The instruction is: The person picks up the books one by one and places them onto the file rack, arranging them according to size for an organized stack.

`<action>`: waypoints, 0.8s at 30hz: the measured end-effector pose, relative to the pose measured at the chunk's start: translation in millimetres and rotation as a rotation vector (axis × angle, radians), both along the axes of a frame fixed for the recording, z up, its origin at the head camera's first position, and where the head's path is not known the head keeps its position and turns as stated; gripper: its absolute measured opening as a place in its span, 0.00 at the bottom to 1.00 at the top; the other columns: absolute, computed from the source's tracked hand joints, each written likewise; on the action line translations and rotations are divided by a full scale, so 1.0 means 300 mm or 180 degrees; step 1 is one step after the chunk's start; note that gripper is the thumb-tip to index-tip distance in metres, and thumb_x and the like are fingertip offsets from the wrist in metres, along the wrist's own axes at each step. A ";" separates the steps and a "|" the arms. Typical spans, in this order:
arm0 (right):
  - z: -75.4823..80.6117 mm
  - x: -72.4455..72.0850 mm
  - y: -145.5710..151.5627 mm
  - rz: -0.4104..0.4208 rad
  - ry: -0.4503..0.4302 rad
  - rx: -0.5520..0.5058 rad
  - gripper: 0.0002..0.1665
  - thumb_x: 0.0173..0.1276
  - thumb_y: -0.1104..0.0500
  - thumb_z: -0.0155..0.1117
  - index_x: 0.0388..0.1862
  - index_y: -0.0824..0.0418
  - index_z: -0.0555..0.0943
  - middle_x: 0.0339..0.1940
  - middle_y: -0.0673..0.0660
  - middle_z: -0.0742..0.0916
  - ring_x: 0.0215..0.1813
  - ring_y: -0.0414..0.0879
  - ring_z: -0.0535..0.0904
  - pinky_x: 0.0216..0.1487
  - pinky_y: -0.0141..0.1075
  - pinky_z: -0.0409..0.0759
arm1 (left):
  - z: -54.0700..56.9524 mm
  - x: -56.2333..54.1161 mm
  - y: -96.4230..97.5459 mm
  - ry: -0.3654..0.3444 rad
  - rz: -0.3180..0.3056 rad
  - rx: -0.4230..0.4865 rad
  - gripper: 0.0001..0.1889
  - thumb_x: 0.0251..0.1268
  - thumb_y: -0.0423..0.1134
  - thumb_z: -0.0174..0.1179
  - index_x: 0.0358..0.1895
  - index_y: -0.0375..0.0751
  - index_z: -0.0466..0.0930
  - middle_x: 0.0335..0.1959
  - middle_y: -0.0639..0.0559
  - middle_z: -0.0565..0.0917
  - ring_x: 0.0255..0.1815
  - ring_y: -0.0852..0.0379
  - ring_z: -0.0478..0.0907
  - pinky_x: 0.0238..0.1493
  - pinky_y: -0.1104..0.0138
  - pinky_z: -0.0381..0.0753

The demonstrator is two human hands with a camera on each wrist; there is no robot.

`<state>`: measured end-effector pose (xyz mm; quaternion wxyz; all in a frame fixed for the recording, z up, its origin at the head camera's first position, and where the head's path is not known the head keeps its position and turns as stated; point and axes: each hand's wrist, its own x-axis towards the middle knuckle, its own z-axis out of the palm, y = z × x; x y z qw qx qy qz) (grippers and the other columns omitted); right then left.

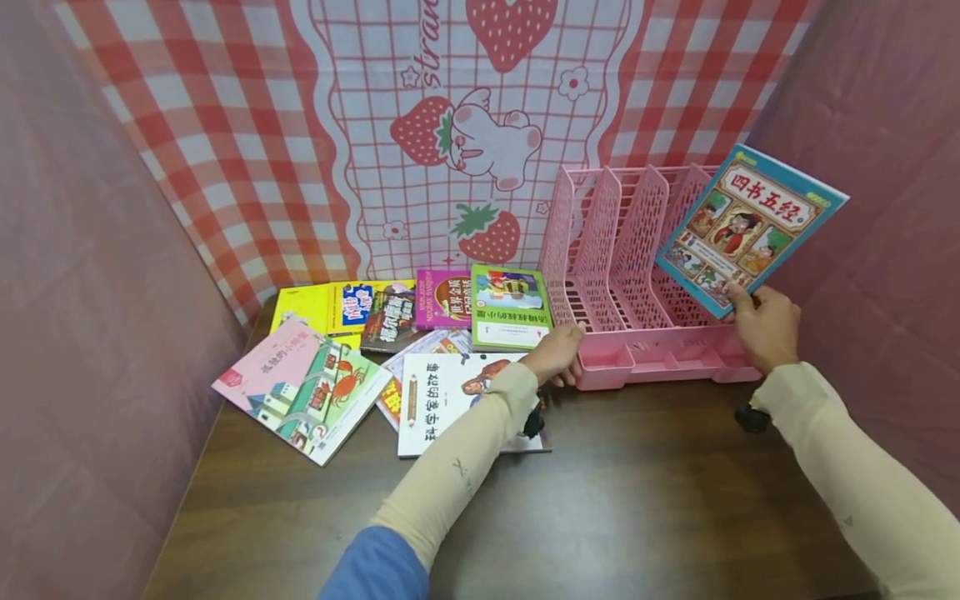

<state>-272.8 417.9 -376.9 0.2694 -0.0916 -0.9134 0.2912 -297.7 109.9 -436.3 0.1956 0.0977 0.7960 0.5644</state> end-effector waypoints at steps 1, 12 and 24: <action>-0.001 -0.001 0.011 -0.0026 0.0009 -0.0017 0.33 0.81 0.41 0.53 0.36 0.70 0.84 0.12 0.28 0.73 0.31 0.43 0.75 0.35 0.36 0.66 | 0.000 0.000 0.000 -0.0003 -0.0004 0.0001 0.21 0.88 0.51 0.36 0.57 0.41 0.74 0.15 0.44 0.79 0.09 0.54 0.73 0.08 0.66 0.68; -0.008 0.004 0.109 -0.0216 -0.0147 -0.0178 0.35 0.83 0.41 0.47 0.44 0.74 0.82 0.11 0.30 0.74 0.55 0.70 0.75 0.55 0.53 0.71 | 0.003 -0.010 -0.009 -0.0022 -0.0063 0.0011 0.21 0.87 0.53 0.36 0.53 0.42 0.74 0.16 0.44 0.81 0.10 0.54 0.75 0.08 0.67 0.68; -0.015 0.000 0.149 -0.0482 -0.0362 -0.0231 0.34 0.84 0.45 0.44 0.54 0.77 0.78 0.58 0.82 0.78 0.66 0.81 0.63 0.69 0.65 0.58 | 0.004 -0.009 -0.008 -0.0039 -0.0059 -0.0011 0.22 0.87 0.53 0.36 0.55 0.42 0.75 0.16 0.44 0.81 0.11 0.53 0.75 0.08 0.66 0.68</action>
